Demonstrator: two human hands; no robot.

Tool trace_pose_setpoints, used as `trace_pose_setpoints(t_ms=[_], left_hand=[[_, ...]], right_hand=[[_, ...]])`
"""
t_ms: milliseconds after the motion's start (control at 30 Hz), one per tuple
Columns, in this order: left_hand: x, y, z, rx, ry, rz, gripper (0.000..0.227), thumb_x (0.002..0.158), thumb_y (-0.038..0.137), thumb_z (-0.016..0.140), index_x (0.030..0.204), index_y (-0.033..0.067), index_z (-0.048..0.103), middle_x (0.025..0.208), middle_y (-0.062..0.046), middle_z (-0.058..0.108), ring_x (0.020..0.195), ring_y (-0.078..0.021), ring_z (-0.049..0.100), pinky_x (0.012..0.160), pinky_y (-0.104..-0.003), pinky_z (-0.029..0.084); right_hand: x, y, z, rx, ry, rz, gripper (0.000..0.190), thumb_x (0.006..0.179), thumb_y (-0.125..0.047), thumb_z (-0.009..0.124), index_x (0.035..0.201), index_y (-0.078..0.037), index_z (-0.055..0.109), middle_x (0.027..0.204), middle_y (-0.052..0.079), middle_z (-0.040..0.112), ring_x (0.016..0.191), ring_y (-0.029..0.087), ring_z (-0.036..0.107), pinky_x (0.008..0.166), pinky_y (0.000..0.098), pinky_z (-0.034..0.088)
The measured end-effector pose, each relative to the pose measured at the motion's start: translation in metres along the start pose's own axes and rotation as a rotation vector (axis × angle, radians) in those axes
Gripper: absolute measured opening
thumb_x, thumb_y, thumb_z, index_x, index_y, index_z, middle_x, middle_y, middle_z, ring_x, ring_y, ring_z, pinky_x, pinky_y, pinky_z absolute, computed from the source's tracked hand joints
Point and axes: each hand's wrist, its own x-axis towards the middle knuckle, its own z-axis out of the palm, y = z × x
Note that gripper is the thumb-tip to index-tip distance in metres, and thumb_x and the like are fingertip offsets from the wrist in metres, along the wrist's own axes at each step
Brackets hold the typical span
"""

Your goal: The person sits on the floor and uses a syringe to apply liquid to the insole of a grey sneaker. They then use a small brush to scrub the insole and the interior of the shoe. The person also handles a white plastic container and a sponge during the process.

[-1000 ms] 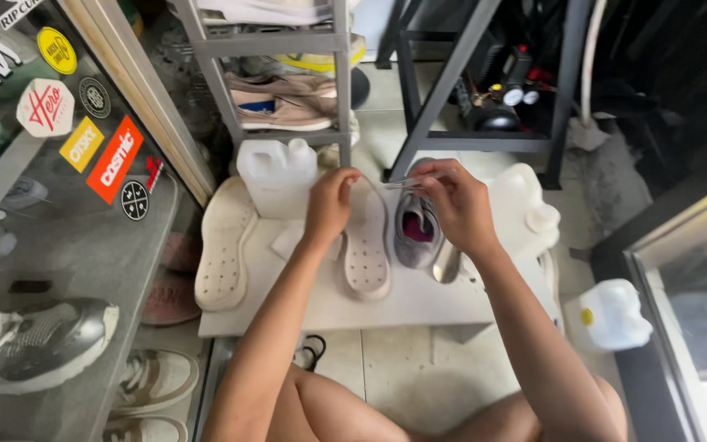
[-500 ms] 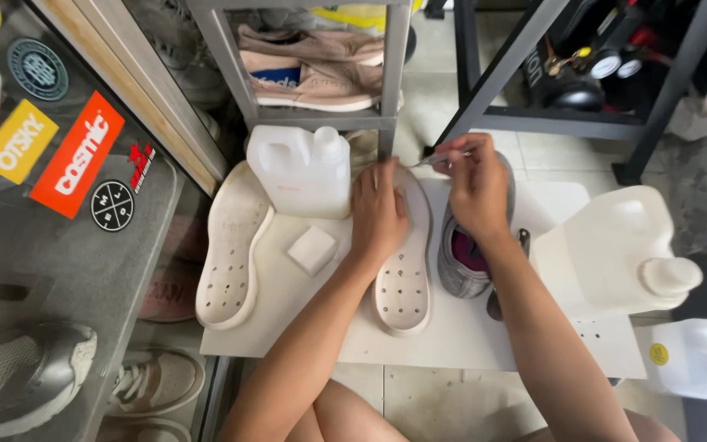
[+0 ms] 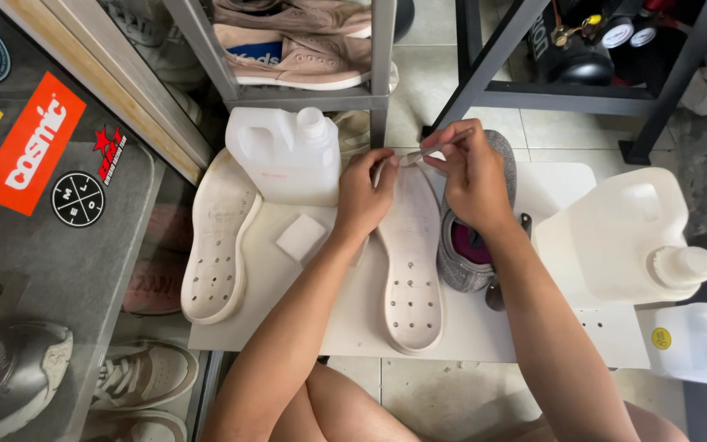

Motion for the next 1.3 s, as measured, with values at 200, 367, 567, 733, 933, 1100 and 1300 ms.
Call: trace_pose_setpoints(t_ms=[200,367,567,733,933,1100,1300], left_hand=[[0.001,0.025,-0.007,-0.754,-0.110,-0.412,0.047,0.093,0.047,0.047,0.108,0.0076,0.068,0.103,-0.015,0.066,0.097,-0.0211,0.061,0.087,-0.034,0.050],[0.005,0.024,-0.003,-1.002,-0.212,-0.547,0.046,0.092,0.047,0.051,0.114,0.0097,0.066,0.107,-0.016,0.066,0.100,-0.0223,0.062,0.088,-0.035,0.051],[0.005,0.003,0.010,-1.097,-0.200,-0.544,0.037,0.088,0.042,0.059,0.108,0.0116,0.068,0.097,-0.013,0.068,0.088,-0.0205,0.066,0.082,-0.035,0.054],[-0.005,0.033,0.001,-1.183,-0.235,-0.555,0.034,0.090,0.042,0.055,0.109,0.0143,0.064,0.099,-0.013,0.068,0.090,-0.0219,0.066,0.082,-0.037,0.055],[-0.003,0.034,0.000,-1.255,-0.308,-0.504,0.033,0.093,0.036,0.047,0.115,0.0151,0.061,0.101,-0.017,0.067,0.093,-0.0266,0.066,0.084,-0.039,0.055],[-0.001,0.035,-0.005,-0.817,-0.239,-0.243,0.029,0.093,0.026,0.044,0.108,0.0150,0.066,0.102,-0.009,0.065,0.096,-0.0164,0.059,0.091,-0.032,0.048],[0.006,0.010,0.004,-0.578,-0.107,-0.117,0.022,0.095,0.034,0.054,0.100,0.0163,0.067,0.091,-0.002,0.066,0.089,-0.0088,0.055,0.084,-0.027,0.047]], right_hand=[[-0.002,0.001,-0.002,0.081,0.053,-0.036,0.005,0.099,0.003,0.032,0.100,0.002,0.037,0.094,0.023,0.059,0.094,0.032,0.064,0.076,0.0487,0.057],[-0.001,0.000,0.000,0.166,0.092,-0.032,0.004,0.100,-0.002,0.033,0.102,0.000,0.034,0.094,0.020,0.059,0.095,0.029,0.065,0.078,0.0451,0.057],[-0.001,0.001,0.002,0.189,0.132,-0.006,0.005,0.101,-0.006,0.033,0.104,-0.001,0.033,0.097,0.021,0.057,0.094,0.030,0.065,0.080,0.0449,0.057],[-0.002,-0.002,0.004,0.142,0.136,-0.019,0.008,0.101,-0.007,0.038,0.103,0.000,0.035,0.094,0.023,0.059,0.089,0.031,0.066,0.076,0.0452,0.057],[0.000,-0.003,0.004,0.014,0.190,-0.056,0.011,0.100,-0.007,0.045,0.101,0.002,0.038,0.088,0.025,0.060,0.079,0.034,0.067,0.066,0.0465,0.059],[0.000,0.000,0.002,-0.009,0.231,-0.058,0.012,0.101,-0.008,0.043,0.101,0.003,0.038,0.086,0.024,0.059,0.076,0.033,0.067,0.065,0.0453,0.059],[0.000,0.009,0.000,0.079,0.274,-0.010,0.013,0.102,-0.011,0.036,0.104,0.001,0.034,0.089,0.020,0.058,0.079,0.028,0.066,0.068,0.0429,0.061]])
